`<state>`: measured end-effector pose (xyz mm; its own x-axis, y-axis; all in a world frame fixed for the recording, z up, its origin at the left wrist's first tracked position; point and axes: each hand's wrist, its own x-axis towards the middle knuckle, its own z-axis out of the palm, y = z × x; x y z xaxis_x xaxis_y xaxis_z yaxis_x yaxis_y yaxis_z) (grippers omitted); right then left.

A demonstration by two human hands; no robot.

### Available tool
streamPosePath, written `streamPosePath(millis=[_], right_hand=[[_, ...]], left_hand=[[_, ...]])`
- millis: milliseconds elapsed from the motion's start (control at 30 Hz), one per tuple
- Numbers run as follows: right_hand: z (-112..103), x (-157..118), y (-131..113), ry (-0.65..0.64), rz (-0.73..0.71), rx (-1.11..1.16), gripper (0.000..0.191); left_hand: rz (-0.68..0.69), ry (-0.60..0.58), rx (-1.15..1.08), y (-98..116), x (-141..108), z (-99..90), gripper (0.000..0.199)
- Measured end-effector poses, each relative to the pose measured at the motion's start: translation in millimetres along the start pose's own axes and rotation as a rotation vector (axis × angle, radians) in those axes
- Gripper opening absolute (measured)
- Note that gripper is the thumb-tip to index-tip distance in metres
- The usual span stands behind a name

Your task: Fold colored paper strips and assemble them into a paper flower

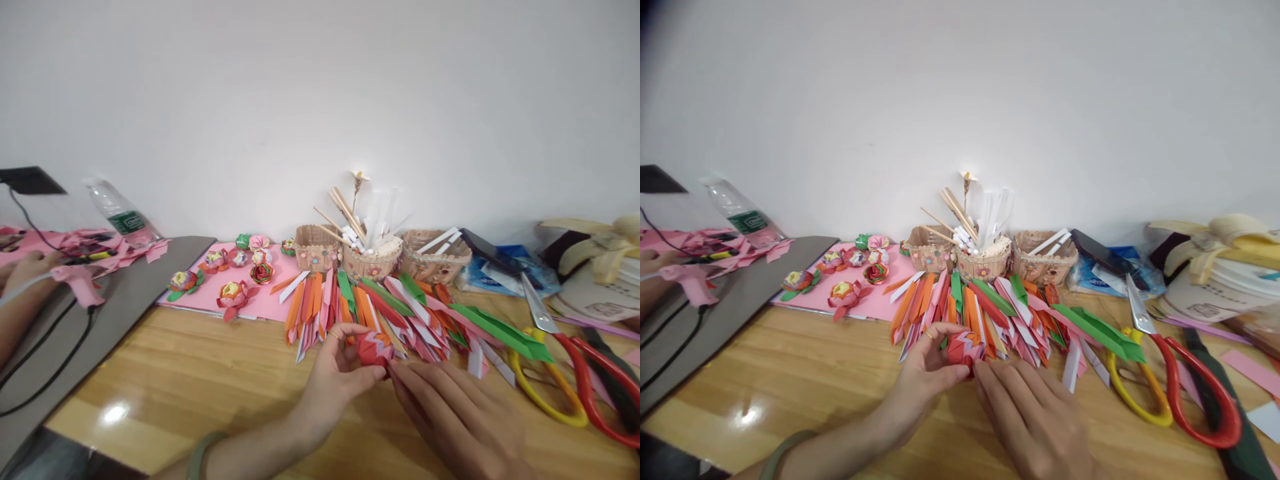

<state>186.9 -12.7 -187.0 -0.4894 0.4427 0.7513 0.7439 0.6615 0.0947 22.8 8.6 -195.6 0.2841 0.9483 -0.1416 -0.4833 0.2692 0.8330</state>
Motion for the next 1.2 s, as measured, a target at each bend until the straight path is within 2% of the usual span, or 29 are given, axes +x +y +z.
streamPosePath(millis=[100,200,333,400,500,667,800,900,1000,1200], right_hand=[[-3,4,0,0.022,0.016,0.012,0.015],[-4,13,-1,0.026,0.195,0.18,0.013],[-2,23,-2,-0.087,0.46,0.513,0.012],[0,25,-2,-0.136,0.55,0.597,0.013],[4,24,0,-0.19,0.634,0.677,0.016],[6,22,3,-0.212,0.698,0.73,0.017],[4,22,5,-0.258,0.714,0.744,0.02],[2,23,3,-0.22,0.702,0.708,0.02],[2,26,2,-0.179,0.687,0.701,0.019],[6,25,4,-0.293,0.763,0.82,0.014]], left_hand=[[0.006,0.01,0.013,0,1,-0.3,0.039],[0.063,-0.009,0.039,-1,1,-0.5,0.041],[0.19,0.008,0.161,-3,0,-1.2,0.039],[0.26,0.04,0.263,-3,-2,-2.0,0.036],[0.278,0.042,0.345,-2,-4,-3.3,0.034],[0.316,-0.005,0.397,-1,-5,-4.8,0.036],[0.278,-0.04,0.39,-1,-5,-5.4,0.039],[0.227,-0.066,0.317,0,-5,-5.3,0.04],[0.189,-0.073,0.274,2,-5,-4.9,0.033],[0.266,-0.077,0.275,1,-3,-5.9,0.03]])
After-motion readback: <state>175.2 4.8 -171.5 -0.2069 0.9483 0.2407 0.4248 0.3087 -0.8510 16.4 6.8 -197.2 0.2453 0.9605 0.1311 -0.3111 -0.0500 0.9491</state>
